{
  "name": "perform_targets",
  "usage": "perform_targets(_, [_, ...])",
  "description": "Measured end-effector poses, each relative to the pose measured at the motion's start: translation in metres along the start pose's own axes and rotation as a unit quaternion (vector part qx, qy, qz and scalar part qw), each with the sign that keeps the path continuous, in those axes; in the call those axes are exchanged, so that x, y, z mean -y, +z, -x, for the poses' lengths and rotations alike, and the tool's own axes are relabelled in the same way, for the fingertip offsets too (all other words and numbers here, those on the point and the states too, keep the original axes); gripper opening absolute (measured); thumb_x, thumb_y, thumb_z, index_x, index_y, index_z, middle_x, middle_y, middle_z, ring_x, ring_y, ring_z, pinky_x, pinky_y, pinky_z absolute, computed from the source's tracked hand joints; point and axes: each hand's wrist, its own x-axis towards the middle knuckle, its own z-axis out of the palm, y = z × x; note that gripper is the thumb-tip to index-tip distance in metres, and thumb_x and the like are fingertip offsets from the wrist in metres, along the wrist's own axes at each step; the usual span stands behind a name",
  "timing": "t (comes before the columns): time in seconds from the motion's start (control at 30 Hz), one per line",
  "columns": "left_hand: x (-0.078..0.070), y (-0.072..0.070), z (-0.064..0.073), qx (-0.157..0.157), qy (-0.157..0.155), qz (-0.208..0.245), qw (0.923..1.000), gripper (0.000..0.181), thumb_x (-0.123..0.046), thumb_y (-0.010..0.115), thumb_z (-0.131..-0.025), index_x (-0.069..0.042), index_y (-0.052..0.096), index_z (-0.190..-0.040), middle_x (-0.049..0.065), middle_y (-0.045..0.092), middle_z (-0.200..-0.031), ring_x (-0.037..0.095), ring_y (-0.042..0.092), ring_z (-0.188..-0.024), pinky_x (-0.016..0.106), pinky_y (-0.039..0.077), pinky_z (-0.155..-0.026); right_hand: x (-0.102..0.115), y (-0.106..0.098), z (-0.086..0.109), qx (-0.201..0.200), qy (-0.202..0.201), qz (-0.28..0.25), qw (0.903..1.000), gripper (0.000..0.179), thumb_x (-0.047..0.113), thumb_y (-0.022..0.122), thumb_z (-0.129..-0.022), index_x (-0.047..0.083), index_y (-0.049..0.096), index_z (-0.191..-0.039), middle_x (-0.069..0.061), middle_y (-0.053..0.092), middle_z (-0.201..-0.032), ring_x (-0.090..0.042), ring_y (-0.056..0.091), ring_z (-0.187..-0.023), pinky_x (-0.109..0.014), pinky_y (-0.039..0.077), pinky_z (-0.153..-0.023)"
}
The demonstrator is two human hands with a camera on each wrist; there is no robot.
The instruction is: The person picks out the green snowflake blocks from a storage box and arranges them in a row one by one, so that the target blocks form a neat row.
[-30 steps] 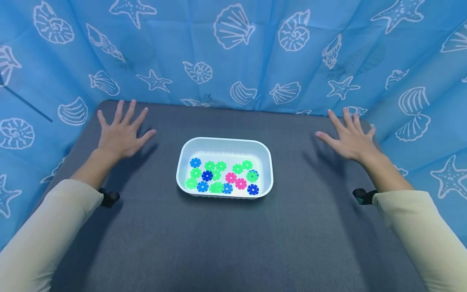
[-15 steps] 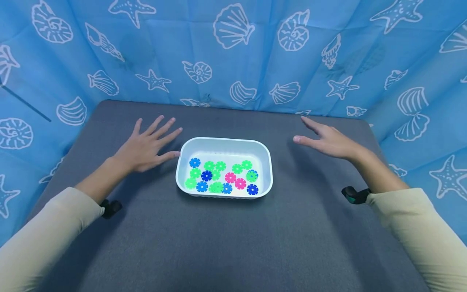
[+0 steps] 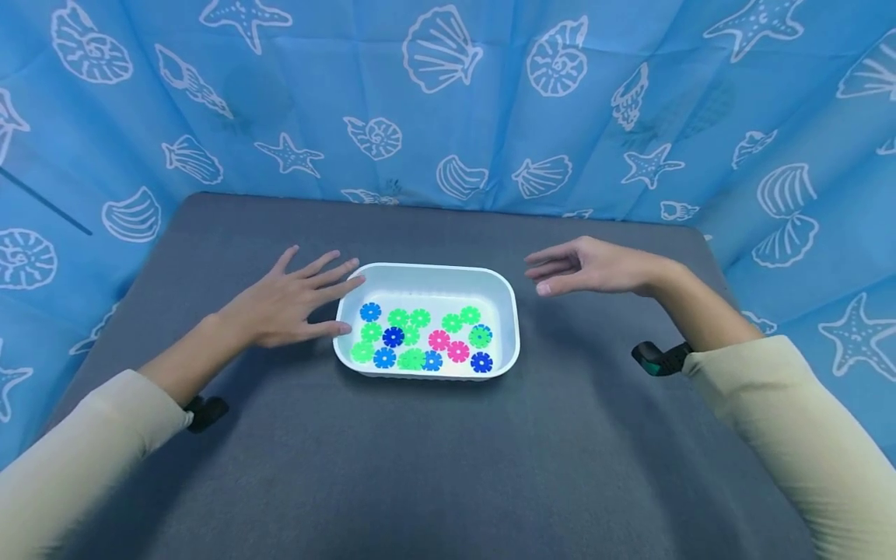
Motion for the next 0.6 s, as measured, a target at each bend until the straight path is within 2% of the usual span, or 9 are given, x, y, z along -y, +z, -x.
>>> perform_targets(0.13, [-0.003,0.001,0.004,0.011,0.019,0.015,0.9996,0.082,-0.069,0.048,-0.093,-0.026,0.025,-0.159,0.000,0.014,-0.166,0.032,0.013,-0.152,0.070,0.006,-0.113,0.009,-0.003,-0.008,0.057,0.007,0.000,0.9984,0.066,0.035,0.065,-0.097,0.001,0.042,-0.149,-0.012,0.053,-0.146,-0.027,0.051,-0.134,-0.050,0.037,-0.110])
perform_targets(0.23, [-0.004,0.001,0.005,0.013,0.022,0.016,0.9996,0.084,-0.070,0.049,-0.092,-0.025,0.025,-0.159,0.000,0.015,-0.166,0.032,0.015,-0.152,0.070,0.007,-0.113,0.014,-0.005,-0.016,0.089,0.009,-0.003,0.9960,0.065,0.034,0.064,-0.097,-0.001,0.044,-0.148,-0.014,0.055,-0.143,-0.026,0.052,-0.133,-0.050,0.038,-0.110])
perform_targets(0.4, [-0.004,0.001,0.006,0.008,0.022,0.015,0.9996,0.084,-0.069,0.050,-0.092,-0.025,0.027,-0.159,0.000,0.016,-0.166,0.031,0.015,-0.152,0.069,0.008,-0.113,0.026,-0.002,-0.033,0.118,0.016,-0.007,0.9928,0.064,0.035,0.065,-0.096,0.000,0.045,-0.147,-0.013,0.058,-0.140,-0.023,0.056,-0.129,-0.047,0.041,-0.108])
perform_targets(0.6, [-0.003,0.001,0.007,0.008,0.020,0.023,0.9995,0.083,-0.068,0.050,-0.092,-0.024,0.028,-0.159,0.000,0.016,-0.166,0.031,0.015,-0.152,0.069,0.011,-0.113,0.041,0.010,-0.051,0.156,0.039,0.013,0.9869,0.065,0.036,0.069,-0.094,0.002,0.048,-0.145,-0.014,0.059,-0.139,-0.021,0.060,-0.123,-0.044,0.047,-0.103])
